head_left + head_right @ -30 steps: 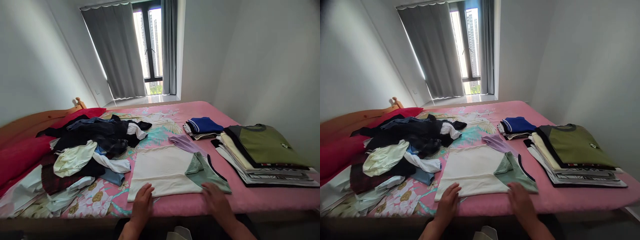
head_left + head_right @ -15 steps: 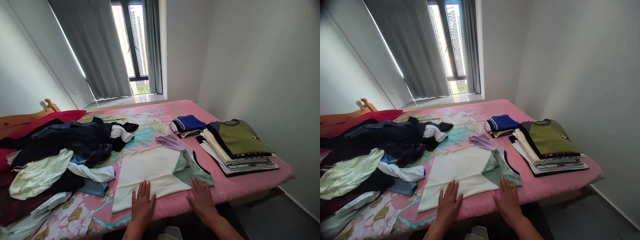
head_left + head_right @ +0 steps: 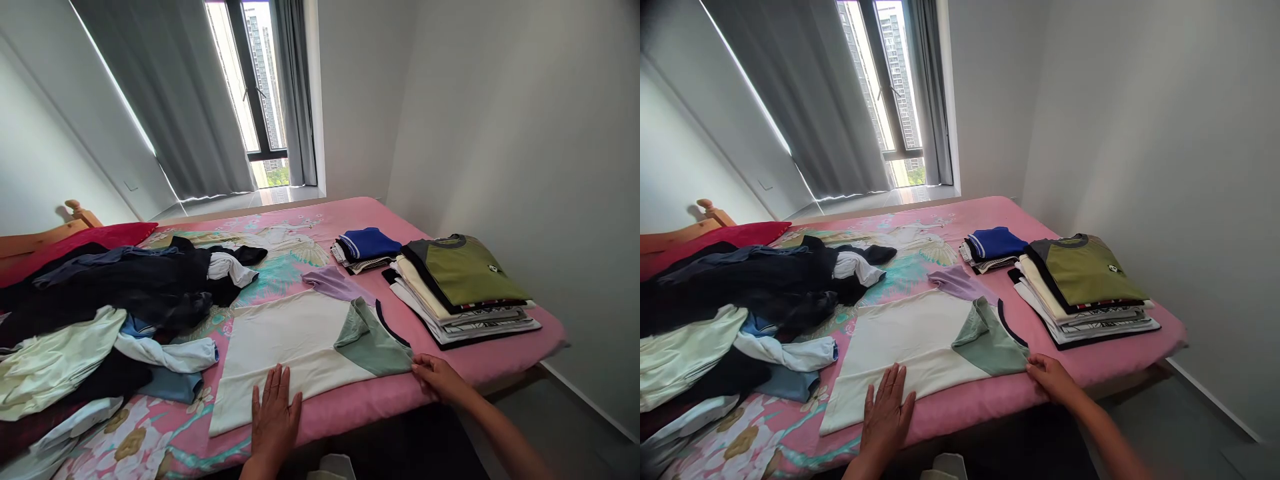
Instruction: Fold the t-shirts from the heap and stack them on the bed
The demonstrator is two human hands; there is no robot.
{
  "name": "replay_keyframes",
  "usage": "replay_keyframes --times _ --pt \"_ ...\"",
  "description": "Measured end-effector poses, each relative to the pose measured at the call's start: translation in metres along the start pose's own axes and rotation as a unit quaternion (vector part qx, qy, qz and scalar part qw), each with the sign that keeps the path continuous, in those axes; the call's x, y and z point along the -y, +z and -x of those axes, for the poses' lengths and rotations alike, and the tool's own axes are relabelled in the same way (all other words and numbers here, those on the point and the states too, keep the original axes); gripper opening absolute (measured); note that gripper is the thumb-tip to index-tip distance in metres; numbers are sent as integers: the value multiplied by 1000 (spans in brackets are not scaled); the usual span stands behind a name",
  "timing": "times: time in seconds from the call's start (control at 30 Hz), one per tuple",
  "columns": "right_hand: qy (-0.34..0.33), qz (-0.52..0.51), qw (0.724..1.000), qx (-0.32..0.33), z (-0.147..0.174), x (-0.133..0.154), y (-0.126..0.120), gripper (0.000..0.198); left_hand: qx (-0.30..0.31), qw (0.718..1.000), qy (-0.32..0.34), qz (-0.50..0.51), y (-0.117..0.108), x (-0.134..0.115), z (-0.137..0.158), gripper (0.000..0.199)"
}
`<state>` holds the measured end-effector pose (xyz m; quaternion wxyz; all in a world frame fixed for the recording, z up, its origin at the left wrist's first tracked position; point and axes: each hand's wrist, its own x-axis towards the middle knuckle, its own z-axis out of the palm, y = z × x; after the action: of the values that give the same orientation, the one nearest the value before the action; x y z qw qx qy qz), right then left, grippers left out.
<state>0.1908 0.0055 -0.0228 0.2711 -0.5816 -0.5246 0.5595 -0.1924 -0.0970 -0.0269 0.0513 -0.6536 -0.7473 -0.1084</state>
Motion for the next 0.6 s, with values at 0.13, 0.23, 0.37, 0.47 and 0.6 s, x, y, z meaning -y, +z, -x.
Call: replay_keyframes --times 0.13,0.23,0.37,0.47,0.6 --pt "33 55 997 34 -1 12 1 38 -10 1000 5 -15 1 0 0 54" --pt "37 88 995 -3 -1 13 2 38 -11 1000 9 -22 2 0 -1 54" --pt "35 144 986 -74 0 11 1 36 -13 1000 9 -21 2 0 -1 54" --pt "33 189 975 -109 6 16 -2 31 -15 1000 6 -13 2 1 0 53" --pt "-63 288 932 -209 21 34 10 22 3 1000 -1 0 -1 1 0 53"
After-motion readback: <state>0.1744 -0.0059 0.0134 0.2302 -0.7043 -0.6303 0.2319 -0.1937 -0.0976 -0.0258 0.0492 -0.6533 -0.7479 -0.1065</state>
